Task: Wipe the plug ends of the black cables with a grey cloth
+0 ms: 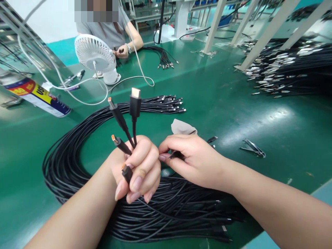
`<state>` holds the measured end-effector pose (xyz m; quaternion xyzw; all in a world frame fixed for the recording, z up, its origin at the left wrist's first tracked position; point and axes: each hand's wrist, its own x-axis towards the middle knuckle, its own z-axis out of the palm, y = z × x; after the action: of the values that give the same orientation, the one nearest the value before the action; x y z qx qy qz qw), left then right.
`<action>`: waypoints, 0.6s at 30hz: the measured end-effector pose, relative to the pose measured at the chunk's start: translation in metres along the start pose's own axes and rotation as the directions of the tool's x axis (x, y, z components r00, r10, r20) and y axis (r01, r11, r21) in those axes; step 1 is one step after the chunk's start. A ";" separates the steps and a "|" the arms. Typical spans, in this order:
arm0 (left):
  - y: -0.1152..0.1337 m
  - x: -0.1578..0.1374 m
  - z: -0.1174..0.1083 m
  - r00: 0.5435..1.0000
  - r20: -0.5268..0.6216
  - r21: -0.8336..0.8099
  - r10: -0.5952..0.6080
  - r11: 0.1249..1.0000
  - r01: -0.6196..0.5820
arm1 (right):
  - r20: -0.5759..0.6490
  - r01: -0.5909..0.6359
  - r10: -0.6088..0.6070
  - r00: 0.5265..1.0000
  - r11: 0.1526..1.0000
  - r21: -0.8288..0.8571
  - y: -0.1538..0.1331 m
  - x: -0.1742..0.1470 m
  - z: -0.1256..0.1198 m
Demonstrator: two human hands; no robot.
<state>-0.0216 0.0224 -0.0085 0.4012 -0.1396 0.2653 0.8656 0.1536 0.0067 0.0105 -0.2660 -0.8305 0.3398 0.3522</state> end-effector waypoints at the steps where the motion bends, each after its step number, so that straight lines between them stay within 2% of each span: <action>1: -0.001 0.000 0.000 1.000 0.007 0.002 0.009 1.000 -0.009 | 0.003 0.006 -0.006 1.000 1.000 -0.011 0.000 0.000 0.000; 4: -0.002 0.001 -0.001 1.000 0.007 -0.007 0.026 1.000 -0.026 | -0.001 0.003 -0.003 1.000 1.000 -0.027 -0.001 0.001 0.000; 8: -0.004 -0.003 -0.002 0.998 0.001 -0.054 0.065 0.996 -0.065 | -0.008 -0.070 0.070 0.997 0.997 0.012 0.000 0.003 -0.003; 13: -0.010 -0.017 -0.011 0.985 -0.061 0.087 0.164 0.983 -0.159 | 0.045 -0.143 0.141 0.989 0.988 0.058 0.002 0.005 -0.004; 18: -0.013 -0.032 -0.018 0.959 -0.220 0.184 0.177 0.973 -0.137 | 0.133 -0.117 0.110 0.985 0.992 0.045 -0.002 0.005 -0.003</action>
<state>-0.0399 0.0182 -0.0430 0.4259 -0.0450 0.3896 0.8154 0.1520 0.0102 0.0156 -0.2808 -0.8260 0.3976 0.2843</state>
